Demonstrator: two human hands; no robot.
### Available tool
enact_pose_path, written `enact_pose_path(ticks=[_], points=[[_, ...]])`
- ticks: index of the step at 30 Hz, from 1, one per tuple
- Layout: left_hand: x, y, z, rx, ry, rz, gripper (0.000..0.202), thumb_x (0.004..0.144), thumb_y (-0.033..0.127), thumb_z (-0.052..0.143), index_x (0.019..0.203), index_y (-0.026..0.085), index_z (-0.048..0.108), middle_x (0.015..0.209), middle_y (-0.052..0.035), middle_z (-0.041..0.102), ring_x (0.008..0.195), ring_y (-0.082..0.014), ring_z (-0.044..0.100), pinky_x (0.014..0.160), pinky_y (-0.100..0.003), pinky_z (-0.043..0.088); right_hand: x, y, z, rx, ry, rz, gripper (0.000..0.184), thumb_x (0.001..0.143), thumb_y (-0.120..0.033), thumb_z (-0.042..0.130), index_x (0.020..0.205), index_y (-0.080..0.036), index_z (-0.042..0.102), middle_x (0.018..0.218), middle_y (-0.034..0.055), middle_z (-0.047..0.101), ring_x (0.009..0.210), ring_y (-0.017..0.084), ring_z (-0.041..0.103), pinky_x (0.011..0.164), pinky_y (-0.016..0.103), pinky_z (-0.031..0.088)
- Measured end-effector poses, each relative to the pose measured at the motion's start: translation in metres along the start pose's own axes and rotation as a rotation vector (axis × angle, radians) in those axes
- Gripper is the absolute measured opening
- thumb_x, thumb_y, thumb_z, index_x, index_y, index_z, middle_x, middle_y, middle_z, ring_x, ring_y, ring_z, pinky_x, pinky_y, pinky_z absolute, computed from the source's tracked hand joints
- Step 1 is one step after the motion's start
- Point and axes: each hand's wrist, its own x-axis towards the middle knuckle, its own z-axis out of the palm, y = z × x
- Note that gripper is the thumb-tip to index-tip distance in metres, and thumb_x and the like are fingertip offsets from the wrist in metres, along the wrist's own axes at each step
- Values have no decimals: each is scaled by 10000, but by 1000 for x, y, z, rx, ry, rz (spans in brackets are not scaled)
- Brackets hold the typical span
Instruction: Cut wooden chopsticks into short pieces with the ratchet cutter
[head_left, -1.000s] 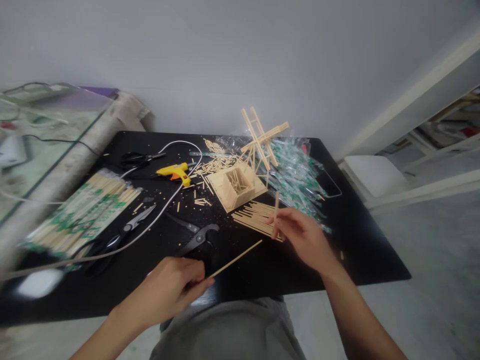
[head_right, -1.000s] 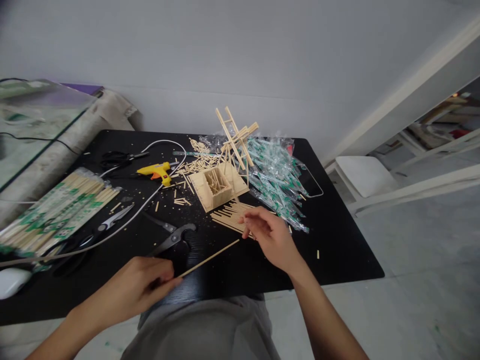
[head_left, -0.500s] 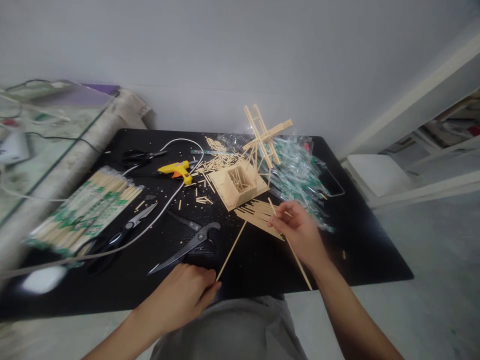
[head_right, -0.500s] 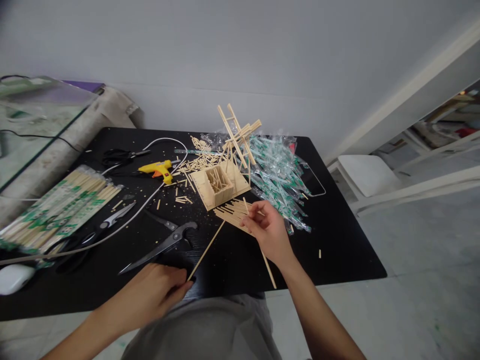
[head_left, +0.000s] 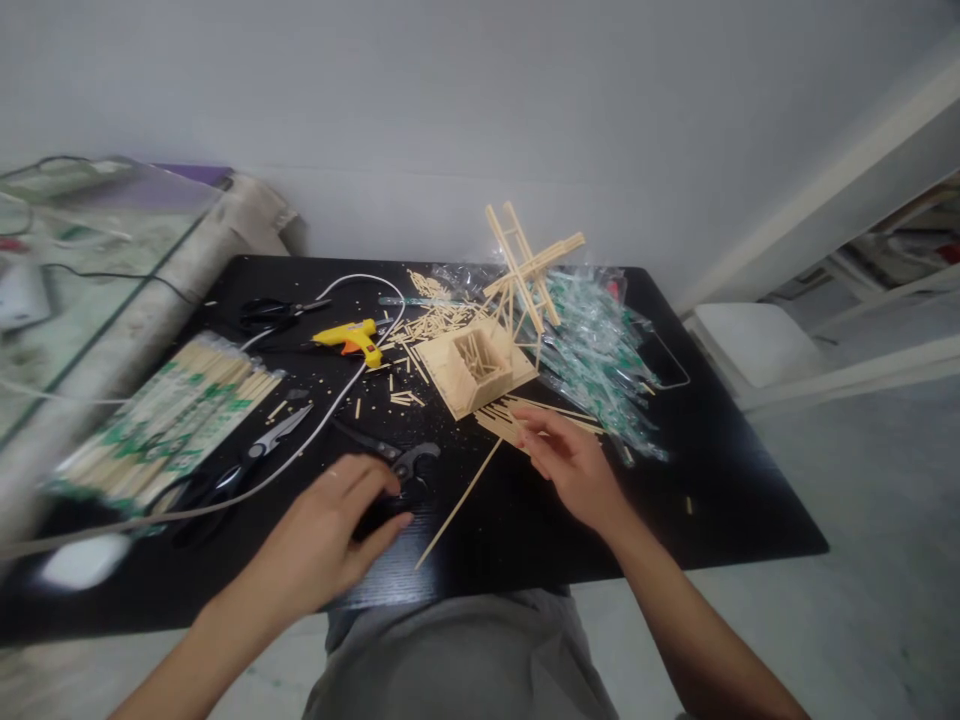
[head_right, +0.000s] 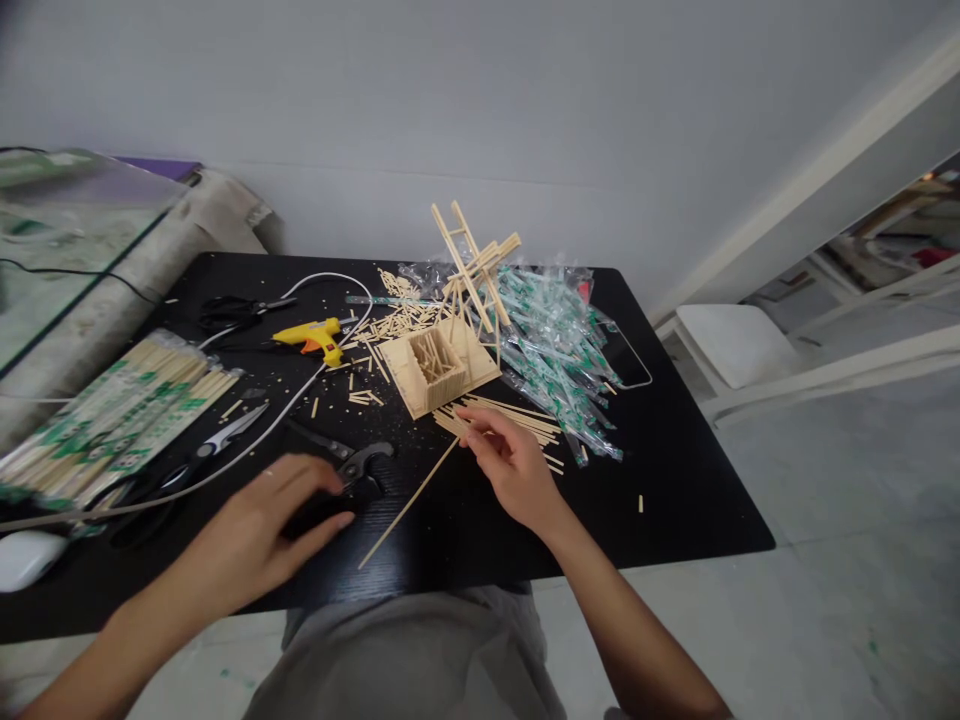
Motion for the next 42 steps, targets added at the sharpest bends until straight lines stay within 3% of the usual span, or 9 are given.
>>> enact_pose_path(ticks=[3, 6, 9, 14, 18, 23, 29, 34, 42], points=[[-1, -29, -6, 163, 27, 17, 857, 812, 548, 778, 1515, 190, 445, 1607, -209, 426, 1467, -409, 437, 1164, -558, 434, 5, -4, 4, -43, -19, -34, 252, 967, -347, 668, 1154, -219, 777, 955, 65, 754, 716, 150, 649, 568, 245, 480], [-1, -53, -4, 229, -33, 48, 1101, 698, 525, 869, 1597, 169, 342, 1636, -244, 385, 1493, -464, 390, 1185, -619, 402, 12, -12, 8, -46, -55, -66, 259, 978, -362, 651, 1143, -213, 784, 1020, 74, 760, 736, 151, 641, 591, 250, 484], [1, -65, -6, 238, -54, 51, 961, 729, 458, 846, 1552, 180, 434, 1570, -219, 486, 1448, -444, 460, 1187, -602, 409, 19, -20, 12, -37, -91, -62, 279, 985, -379, 640, 1135, -190, 779, 950, 67, 740, 720, 144, 620, 577, 243, 459], [7, -60, -22, 290, -96, 36, 694, 792, 273, 682, 1459, 157, 529, 1435, -189, 586, 1340, -381, 559, 1115, -531, 487, 28, -24, 19, 30, -126, -29, 252, 967, -373, 656, 1083, -165, 739, 800, 21, 675, 572, 99, 529, 523, 232, 412], [15, -53, -25, 329, -80, 23, 548, 847, 309, 579, 1355, 103, 591, 1313, -210, 623, 1213, -381, 615, 1039, -540, 520, 34, -24, 23, 47, -131, 13, 257, 948, -389, 675, 1050, -158, 722, 838, 43, 713, 552, 94, 514, 516, 234, 423], [29, -46, -29, 255, 13, -93, 341, 814, 283, 522, 1104, 138, 626, 1058, -166, 683, 1009, -356, 678, 894, -490, 558, 37, -23, 26, 146, -127, 55, 286, 916, -419, 723, 1011, -150, 721, 787, 26, 694, 498, 72, 467, 447, 217, 364], [58, -19, -41, -6, 137, -295, 327, 944, 463, 493, 1136, 209, 566, 970, -69, 735, 846, -276, 719, 783, -384, 549, 37, -15, 30, 360, -238, 119, 289, 926, -430, 729, 992, -150, 711, 763, 11, 694, 423, 50, 450, 344, 184, 276], [77, -1, -25, -74, 130, -165, 330, 948, 450, 550, 1177, 212, 560, 1090, -83, 746, 962, -286, 730, 828, -391, 549, 36, -11, 33, 382, -233, 97, 297, 945, -449, 707, 969, -153, 699, 772, 18, 707, 407, 52, 475, 312, 170, 291], [74, -4, 9, -127, 168, -14, 264, 951, 346, 559, 1164, 195, 601, 1071, -85, 745, 964, -253, 726, 849, -369, 554, 30, -14, 32, 312, -170, 20, 285, 983, -425, 665, 868, -165, 646, 761, 18, 693, 424, 54, 491, 344, 176, 333]])
